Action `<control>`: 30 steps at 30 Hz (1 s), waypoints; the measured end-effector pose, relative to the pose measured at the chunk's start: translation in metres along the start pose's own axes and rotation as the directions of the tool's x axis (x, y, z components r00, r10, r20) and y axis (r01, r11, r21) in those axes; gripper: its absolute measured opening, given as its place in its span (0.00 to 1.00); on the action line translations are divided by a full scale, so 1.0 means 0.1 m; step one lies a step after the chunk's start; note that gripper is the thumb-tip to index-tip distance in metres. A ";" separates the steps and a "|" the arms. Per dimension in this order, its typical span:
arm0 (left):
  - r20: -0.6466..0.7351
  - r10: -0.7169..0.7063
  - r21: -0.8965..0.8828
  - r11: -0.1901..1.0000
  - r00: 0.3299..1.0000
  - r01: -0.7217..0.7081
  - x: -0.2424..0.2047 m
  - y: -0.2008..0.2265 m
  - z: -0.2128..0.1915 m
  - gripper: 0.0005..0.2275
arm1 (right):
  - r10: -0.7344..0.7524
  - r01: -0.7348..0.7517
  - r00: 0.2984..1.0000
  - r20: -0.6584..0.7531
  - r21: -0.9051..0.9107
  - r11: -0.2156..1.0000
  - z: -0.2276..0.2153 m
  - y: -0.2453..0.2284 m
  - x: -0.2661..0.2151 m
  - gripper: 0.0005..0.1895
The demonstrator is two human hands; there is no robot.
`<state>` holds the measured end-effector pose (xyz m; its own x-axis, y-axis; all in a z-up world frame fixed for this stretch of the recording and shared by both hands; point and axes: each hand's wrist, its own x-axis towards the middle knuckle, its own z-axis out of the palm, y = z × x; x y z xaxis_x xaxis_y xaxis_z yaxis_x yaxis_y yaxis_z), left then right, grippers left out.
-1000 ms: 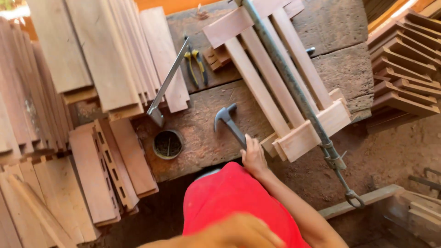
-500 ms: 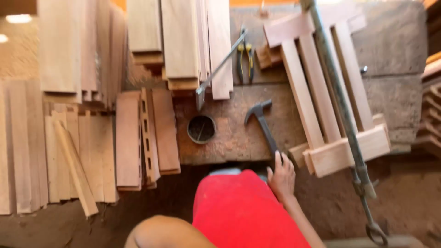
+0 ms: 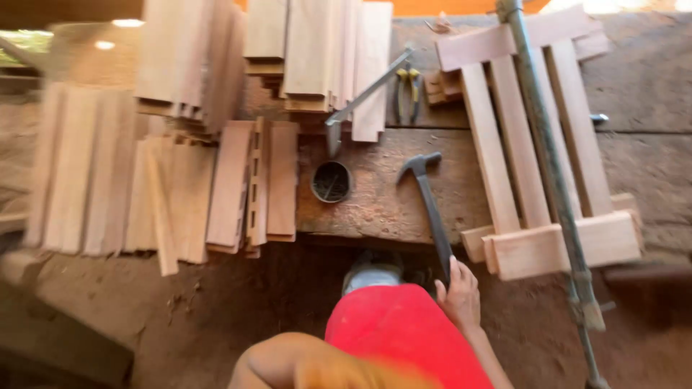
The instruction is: The person assembles a small slatted wooden frame on a rustic workbench. They position the frame, place a long bar clamp across it, tighten the clamp, hammer nails into the joints, reposition the frame, and finally pick up pliers and nails from a container on the bench.
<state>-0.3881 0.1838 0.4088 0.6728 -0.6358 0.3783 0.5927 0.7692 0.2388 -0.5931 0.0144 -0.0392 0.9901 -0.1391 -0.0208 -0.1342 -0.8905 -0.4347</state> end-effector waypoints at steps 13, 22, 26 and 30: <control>-0.985 -0.121 -0.163 0.395 -0.125 0.904 -3.88 -0.78 -2.82 0.26 | 0.213 -0.213 0.943 0.257 -0.028 0.977 0.01 0.32 -0.06 0.38; -0.483 0.514 0.363 -0.619 0.709 0.696 -2.34 0.73 -3.93 0.07 | 0.404 -0.400 0.669 0.624 -0.155 0.903 -0.32 -0.09 0.46 0.35; -0.581 0.185 0.311 -0.849 0.792 0.427 -2.27 0.87 -4.51 0.09 | 0.370 -0.386 0.672 0.642 -0.123 0.914 -0.31 -0.05 0.50 0.33; -0.548 0.105 0.385 -0.849 0.830 0.361 -2.37 0.97 -4.60 0.09 | 0.424 -0.495 0.664 0.616 -0.063 0.867 -0.40 -0.32 0.49 0.35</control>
<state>-0.2864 0.3803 -0.0693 0.8632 -0.4818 -0.1507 -0.4308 -0.8586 0.2778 -0.5417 0.0185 0.0096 0.6260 -0.2027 -0.7530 -0.6090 -0.7302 -0.3097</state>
